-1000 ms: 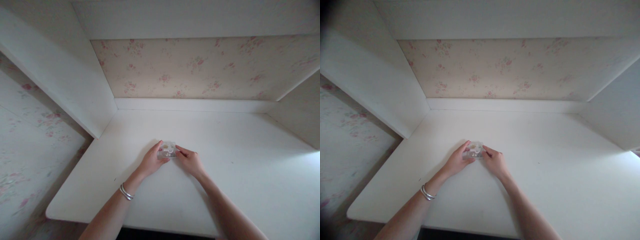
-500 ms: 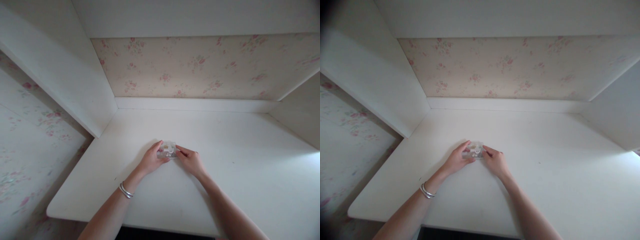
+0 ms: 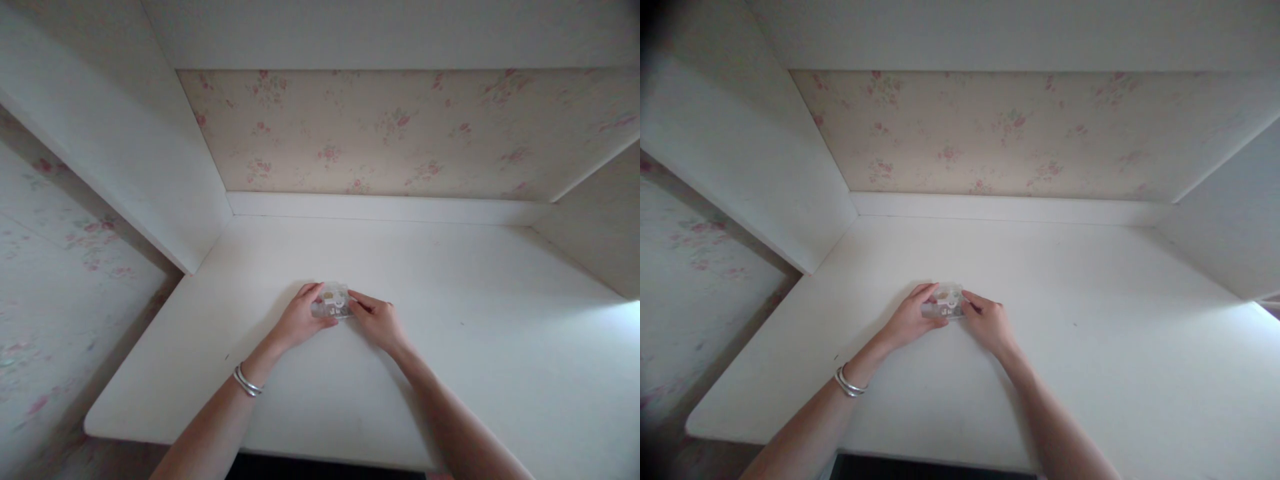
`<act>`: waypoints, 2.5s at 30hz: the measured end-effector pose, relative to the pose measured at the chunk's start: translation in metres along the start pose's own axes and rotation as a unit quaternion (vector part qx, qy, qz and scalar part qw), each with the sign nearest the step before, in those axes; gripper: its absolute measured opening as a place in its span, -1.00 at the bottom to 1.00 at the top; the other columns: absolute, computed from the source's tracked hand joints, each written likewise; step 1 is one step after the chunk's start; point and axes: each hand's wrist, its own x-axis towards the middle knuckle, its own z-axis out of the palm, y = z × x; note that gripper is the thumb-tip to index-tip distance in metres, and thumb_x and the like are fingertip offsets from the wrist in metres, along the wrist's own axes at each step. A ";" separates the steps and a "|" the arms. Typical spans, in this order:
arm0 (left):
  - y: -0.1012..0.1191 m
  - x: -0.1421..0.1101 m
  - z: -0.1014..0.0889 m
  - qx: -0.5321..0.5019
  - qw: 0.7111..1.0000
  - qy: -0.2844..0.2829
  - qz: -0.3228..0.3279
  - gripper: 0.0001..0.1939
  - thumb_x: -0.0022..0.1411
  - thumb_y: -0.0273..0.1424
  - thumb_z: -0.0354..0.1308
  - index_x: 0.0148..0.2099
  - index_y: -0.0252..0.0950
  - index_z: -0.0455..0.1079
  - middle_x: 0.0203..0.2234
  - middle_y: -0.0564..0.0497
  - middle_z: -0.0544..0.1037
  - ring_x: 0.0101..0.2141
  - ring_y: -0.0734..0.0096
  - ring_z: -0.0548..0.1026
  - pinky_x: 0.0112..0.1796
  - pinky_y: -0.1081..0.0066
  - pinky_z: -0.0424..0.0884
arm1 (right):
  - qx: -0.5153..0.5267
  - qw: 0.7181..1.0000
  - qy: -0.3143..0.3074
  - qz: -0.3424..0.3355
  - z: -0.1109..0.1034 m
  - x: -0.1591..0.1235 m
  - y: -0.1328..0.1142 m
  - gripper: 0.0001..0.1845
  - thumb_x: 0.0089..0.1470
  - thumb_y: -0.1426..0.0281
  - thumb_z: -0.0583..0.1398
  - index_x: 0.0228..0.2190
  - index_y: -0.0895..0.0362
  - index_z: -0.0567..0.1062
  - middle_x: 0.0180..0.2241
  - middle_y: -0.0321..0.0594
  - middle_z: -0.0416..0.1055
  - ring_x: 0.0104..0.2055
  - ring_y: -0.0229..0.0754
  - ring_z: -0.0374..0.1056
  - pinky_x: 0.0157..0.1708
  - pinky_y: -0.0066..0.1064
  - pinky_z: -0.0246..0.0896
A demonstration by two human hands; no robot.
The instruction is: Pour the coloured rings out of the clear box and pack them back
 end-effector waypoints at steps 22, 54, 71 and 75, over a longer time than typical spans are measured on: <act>0.007 0.000 -0.003 0.030 0.999 -0.010 0.000 -0.25 -0.14 -0.27 0.38 0.13 -0.20 0.23 0.03 -0.09 0.31 -0.03 0.20 0.35 0.04 0.17 0.27 | -0.007 0.999 0.013 -0.031 0.000 -0.001 -0.002 -0.66 0.10 0.31 0.07 -0.12 -0.03 0.51 -0.10 -0.34 0.47 -0.08 -0.17 0.40 -0.06 -0.34 0.28; 0.004 -0.003 -0.002 0.090 0.996 -0.020 0.016 -0.26 -0.06 -0.20 0.31 0.15 -0.24 0.16 0.00 -0.09 0.35 -0.23 0.31 0.42 -0.13 0.27 0.39 | -0.059 0.994 0.019 -0.092 0.004 -0.003 -0.005 -0.61 0.11 0.24 0.08 -0.03 0.04 0.44 0.01 -0.23 0.38 -0.21 -0.22 0.42 -0.13 -0.37 0.31; 0.002 -0.005 -0.002 0.156 0.985 -0.068 0.015 -0.24 0.08 -0.01 0.12 0.25 -0.24 0.09 0.18 -0.13 0.20 0.16 0.15 0.16 0.14 0.21 0.11 | -0.051 0.984 -0.077 -0.150 -0.007 -0.001 0.006 -0.45 0.04 0.14 0.18 0.08 -0.07 0.33 0.15 -0.29 0.20 -0.12 -0.12 0.41 -0.08 -0.29 0.35; 0.003 -0.005 0.000 0.146 0.987 -0.059 0.012 -0.23 0.06 -0.03 0.15 0.25 -0.24 0.09 0.16 -0.13 0.22 0.14 0.14 0.21 0.12 0.21 0.16 | -0.050 0.985 -0.086 -0.139 -0.006 0.001 0.005 -0.44 0.02 0.14 0.20 0.08 -0.09 0.32 0.15 -0.29 0.20 -0.17 -0.13 0.43 -0.09 -0.29 0.36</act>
